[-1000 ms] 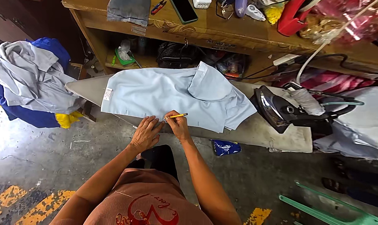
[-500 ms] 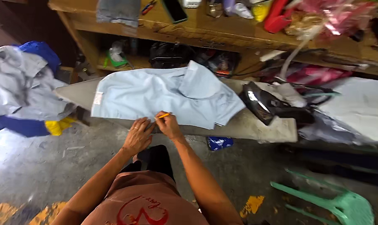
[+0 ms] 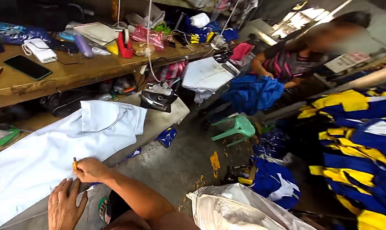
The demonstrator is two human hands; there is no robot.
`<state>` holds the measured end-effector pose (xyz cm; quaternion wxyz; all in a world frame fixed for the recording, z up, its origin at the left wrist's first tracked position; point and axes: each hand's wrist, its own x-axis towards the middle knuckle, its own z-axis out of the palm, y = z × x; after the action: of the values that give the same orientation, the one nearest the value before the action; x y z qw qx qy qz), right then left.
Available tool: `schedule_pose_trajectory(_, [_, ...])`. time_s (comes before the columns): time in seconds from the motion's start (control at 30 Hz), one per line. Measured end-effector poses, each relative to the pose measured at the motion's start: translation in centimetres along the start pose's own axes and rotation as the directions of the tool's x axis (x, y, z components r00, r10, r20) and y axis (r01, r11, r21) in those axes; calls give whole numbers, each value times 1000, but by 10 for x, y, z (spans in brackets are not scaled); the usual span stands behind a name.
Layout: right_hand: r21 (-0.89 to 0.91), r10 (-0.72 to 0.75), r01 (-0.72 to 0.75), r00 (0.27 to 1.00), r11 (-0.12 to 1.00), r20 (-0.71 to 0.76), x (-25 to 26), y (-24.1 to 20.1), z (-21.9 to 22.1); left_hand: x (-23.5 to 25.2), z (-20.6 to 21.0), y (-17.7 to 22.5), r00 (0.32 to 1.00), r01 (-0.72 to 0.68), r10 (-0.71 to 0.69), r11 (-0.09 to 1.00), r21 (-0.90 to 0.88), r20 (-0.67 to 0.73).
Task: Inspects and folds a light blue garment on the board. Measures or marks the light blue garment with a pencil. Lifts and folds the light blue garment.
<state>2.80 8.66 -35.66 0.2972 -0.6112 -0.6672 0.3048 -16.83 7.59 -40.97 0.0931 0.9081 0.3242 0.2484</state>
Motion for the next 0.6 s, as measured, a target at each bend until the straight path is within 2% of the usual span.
schedule_pose_trajectory(0.2, [7, 16, -15, 997, 1000, -75, 1, 4, 3, 1, 8, -2, 1000, 1, -1, 1000, 16, -15])
schedule_pose_trajectory(0.27, [166, 62, -39, 989, 985, -133, -1, 9, 0, 3, 5, -1, 999, 32, -32, 999, 12, -5])
schedule_pose_trajectory(0.33, [422, 180, -120, 978, 899, -105, 2, 15, -5, 4, 1, 1, 997, 72, -73, 997, 4, 32])
schedule_pose_trajectory(0.4, [508, 209, -149, 976, 848, -63, 7, 19, -4, 4, -1, -1, 994, 98, -97, 995, -10, 55])
schedule_pose_trajectory(0.5, [459, 146, -108, 988, 882, -49, 7, 21, 3, 3, 0, -1, 992, 110, -109, 994, -22, 64])
schedule_pose_trajectory(0.6, [313, 83, -60, 995, 948, -58, 5, 25, 8, 2, -3, -2, 991, 121, -115, 989, -82, 73])
